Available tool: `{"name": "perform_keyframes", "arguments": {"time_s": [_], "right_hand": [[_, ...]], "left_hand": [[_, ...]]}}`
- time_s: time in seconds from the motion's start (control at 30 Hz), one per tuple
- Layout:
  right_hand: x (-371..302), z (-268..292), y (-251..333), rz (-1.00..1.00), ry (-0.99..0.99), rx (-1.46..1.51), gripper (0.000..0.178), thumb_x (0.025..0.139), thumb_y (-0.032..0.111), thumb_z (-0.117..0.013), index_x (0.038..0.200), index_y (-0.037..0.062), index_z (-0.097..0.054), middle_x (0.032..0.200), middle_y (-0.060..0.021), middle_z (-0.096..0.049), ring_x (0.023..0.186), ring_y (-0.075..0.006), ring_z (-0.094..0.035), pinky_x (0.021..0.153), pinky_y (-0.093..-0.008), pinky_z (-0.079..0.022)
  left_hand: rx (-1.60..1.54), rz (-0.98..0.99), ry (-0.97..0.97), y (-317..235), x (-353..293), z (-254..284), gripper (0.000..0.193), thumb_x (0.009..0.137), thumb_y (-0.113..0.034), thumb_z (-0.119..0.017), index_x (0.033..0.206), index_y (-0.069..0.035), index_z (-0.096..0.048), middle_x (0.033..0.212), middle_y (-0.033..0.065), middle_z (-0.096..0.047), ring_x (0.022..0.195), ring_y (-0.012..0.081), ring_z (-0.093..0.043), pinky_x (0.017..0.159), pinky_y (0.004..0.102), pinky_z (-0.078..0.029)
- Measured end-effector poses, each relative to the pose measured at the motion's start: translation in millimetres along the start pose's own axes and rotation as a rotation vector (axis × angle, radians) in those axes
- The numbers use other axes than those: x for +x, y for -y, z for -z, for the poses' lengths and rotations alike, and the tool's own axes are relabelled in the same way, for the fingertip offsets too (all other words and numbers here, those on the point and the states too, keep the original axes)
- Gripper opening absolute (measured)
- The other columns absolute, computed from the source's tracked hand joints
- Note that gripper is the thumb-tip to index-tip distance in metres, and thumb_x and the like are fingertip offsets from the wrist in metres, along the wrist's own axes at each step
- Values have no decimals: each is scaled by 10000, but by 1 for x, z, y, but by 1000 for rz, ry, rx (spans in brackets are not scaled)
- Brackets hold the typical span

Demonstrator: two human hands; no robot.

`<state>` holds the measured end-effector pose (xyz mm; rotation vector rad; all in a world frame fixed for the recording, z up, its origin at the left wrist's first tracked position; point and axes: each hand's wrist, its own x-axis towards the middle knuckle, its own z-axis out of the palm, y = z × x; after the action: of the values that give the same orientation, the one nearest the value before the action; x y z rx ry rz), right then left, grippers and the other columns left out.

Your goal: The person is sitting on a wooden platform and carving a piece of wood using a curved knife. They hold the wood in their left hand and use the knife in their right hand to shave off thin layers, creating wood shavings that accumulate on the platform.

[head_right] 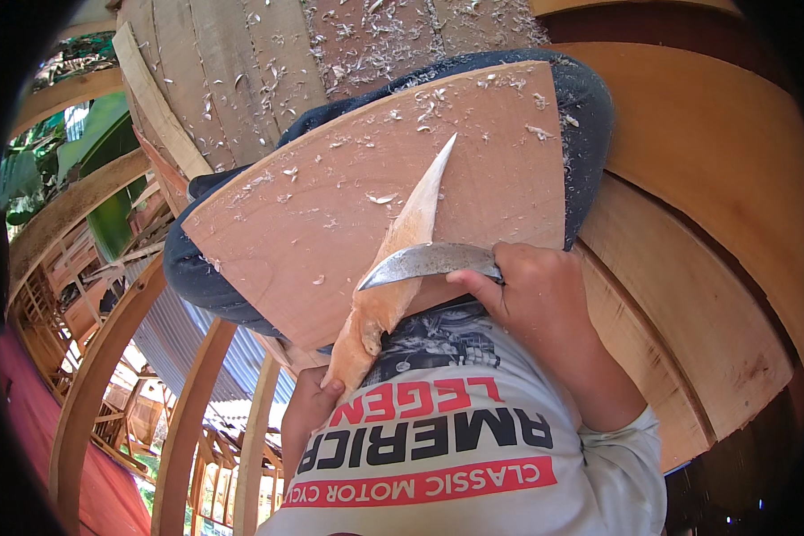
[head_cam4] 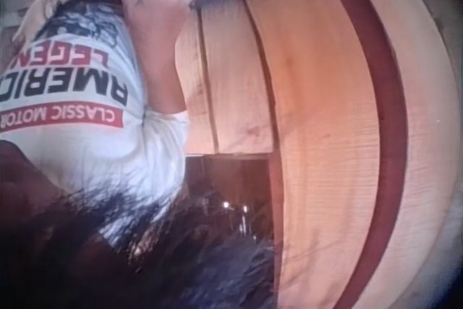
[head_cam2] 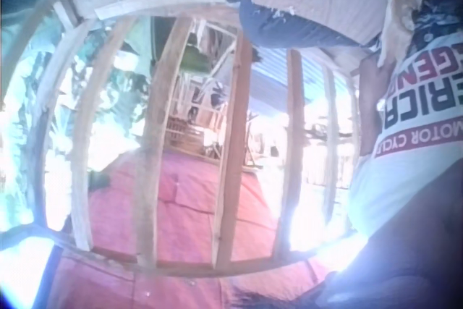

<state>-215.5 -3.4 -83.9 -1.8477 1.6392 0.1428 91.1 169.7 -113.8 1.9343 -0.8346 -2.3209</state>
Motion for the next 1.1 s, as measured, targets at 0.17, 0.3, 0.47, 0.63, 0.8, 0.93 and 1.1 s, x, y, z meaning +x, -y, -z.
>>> {"name": "perform_keyframes", "arguments": {"time_s": [0.17,0.3,0.47,0.63,0.8,0.93,1.1], "right_hand": [[14,-2,-12,40,-118,-112,561,811,516,-644,605,0,-567,568,-188,-561,544,-363,-596,494,-411,-458],[41,17,-35,-150,-235,-108,577,822,530,-626,600,2,-560,565,-195,-551,547,-373,-587,493,-417,-451],[24,26,-16,-65,-104,-23,566,831,523,-620,601,9,-566,577,-206,-549,548,-385,-576,495,-420,-445],[22,10,-8,-52,-113,-92,565,837,518,-615,604,4,-581,596,-212,-566,562,-385,-585,512,-435,-453],[44,28,-33,-219,-247,-55,574,843,517,-611,635,-18,-594,602,-221,-567,565,-397,-579,514,-440,-447],[18,24,-12,-57,-146,-18,561,830,518,-625,631,-6,-593,600,-214,-567,564,-383,-583,507,-430,-449],[23,11,-5,-36,-160,-31,547,813,515,-646,613,8,-591,591,-205,-570,571,-373,-593,509,-422,-462]], "left_hand": [[4,-3,-28,3,-3,-4,441,881,-380,-614,911,58,-654,695,208,-638,648,289,-639,628,378,-473],[-37,-46,-49,0,-3,-8,479,894,-411,-596,898,64,-651,677,211,-626,633,288,-631,622,378,-472],[18,-49,-46,17,3,-6,514,899,-433,-579,871,76,-643,687,227,-626,650,305,-639,624,383,-472],[23,-73,-30,14,3,-4,504,908,-419,-570,866,78,-640,696,225,-625,651,275,-626,628,374,-472],[-38,-51,62,12,6,1,470,937,-378,-550,930,82,-642,743,163,-658,691,177,-603,646,340,-473],[-184,-66,174,30,14,2,497,957,-394,-527,947,89,-642,775,91,-669,721,129,-573,653,309,-470],[-256,-83,264,42,18,7,536,972,-424,-496,936,89,-645,802,50,-664,729,110,-555,657,290,-471]]}}
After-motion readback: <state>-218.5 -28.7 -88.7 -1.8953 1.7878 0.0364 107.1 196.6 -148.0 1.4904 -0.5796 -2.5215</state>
